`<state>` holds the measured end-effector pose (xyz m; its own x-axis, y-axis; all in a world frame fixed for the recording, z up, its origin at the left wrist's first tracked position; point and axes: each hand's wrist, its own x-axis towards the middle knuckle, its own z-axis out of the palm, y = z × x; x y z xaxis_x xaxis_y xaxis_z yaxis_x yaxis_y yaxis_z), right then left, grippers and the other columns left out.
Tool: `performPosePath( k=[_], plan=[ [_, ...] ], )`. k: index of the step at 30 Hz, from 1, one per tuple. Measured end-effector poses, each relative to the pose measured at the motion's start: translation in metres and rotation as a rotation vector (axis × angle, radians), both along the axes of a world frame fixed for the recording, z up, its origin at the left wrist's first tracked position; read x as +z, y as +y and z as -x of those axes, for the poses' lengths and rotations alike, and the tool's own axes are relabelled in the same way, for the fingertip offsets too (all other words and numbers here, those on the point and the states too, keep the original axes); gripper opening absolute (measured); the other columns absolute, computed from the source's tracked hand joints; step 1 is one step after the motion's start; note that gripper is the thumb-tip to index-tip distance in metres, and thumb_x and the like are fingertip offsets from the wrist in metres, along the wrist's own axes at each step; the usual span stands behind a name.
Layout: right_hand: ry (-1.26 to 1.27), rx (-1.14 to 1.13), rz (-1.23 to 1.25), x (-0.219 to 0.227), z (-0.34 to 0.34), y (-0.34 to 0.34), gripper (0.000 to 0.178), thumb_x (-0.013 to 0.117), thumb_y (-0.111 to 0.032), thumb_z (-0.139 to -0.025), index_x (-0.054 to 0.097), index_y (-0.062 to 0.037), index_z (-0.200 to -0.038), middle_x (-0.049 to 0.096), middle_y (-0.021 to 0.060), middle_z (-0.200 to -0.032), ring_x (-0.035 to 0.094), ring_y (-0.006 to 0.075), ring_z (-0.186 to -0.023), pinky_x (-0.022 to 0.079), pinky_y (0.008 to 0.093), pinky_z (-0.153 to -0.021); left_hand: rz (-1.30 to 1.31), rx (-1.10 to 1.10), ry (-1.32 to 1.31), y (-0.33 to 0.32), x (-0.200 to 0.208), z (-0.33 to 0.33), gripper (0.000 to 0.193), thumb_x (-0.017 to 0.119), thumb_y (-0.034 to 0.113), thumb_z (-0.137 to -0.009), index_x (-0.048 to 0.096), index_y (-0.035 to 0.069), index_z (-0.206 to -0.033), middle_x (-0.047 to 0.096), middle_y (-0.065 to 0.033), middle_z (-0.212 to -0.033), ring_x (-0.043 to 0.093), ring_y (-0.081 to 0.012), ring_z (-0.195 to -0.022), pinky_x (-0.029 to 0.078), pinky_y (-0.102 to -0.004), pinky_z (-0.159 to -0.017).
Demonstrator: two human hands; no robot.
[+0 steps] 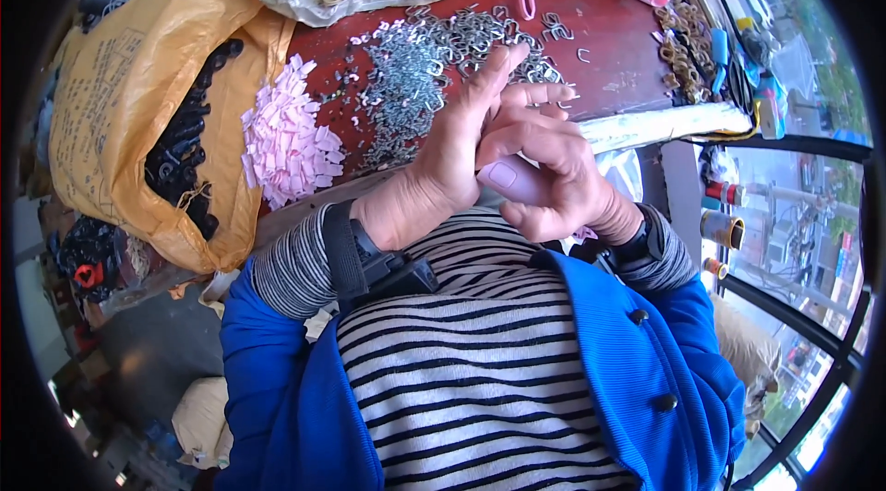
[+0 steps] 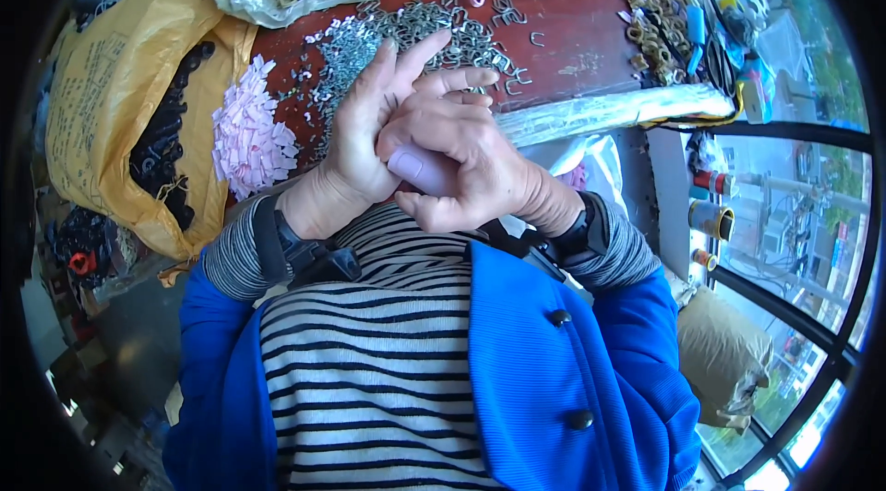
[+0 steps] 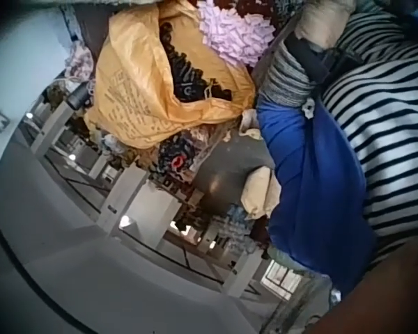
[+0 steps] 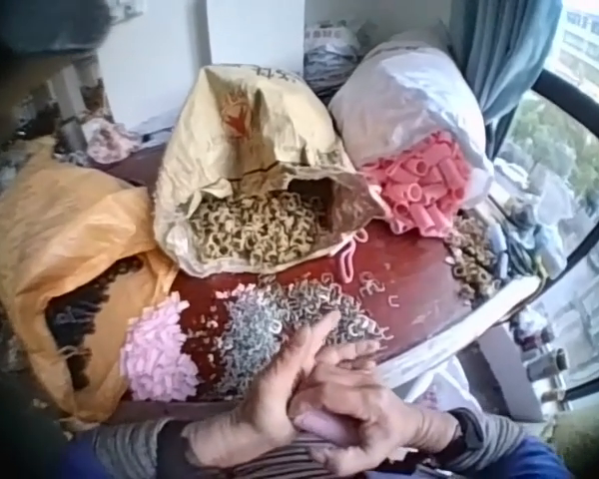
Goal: The person picks up a black component and a pink sleeve, fits the component into the sleeve, and then attaches a small metal clip to the assembly. They repeat this process multiple times, eventually placing a finished item into a white bag.
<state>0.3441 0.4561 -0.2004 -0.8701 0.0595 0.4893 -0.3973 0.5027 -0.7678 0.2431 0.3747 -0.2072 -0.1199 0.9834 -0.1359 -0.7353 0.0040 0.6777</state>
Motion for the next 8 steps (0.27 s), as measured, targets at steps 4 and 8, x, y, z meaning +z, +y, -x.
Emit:
performPosePath(
  k=[4,8],
  plan=[
    [-0.106,-0.025,0.028,-0.005,-0.029,0.009,0.034,0.057,-0.028,-0.063,0.054,0.0004,-0.081,0.055,0.0110,-0.077,0.054,0.0246,-0.072,0.042,0.0329,-0.067,0.064,-0.133,-0.008,0.001,-0.006,-0.012,0.079,0.036,0.053,-0.079,0.009,-0.003,-0.128,0.038,-0.0217,-0.119,0.038,-0.0256,-0.110,0.026,-0.0367,-0.094],
    [-0.698,-0.331,0.203,-0.010,-0.107,0.036,0.033,0.056,-0.023,-0.062,0.056,0.0003,-0.085,0.059,0.0136,-0.088,0.056,0.0287,-0.089,0.040,0.0305,-0.083,0.153,-0.156,0.355,-0.007,-0.007,0.007,0.086,0.042,0.059,-0.073,0.004,0.009,-0.132,0.027,-0.0161,-0.129,0.028,-0.0258,-0.119,0.015,-0.0435,-0.098]
  ],
)
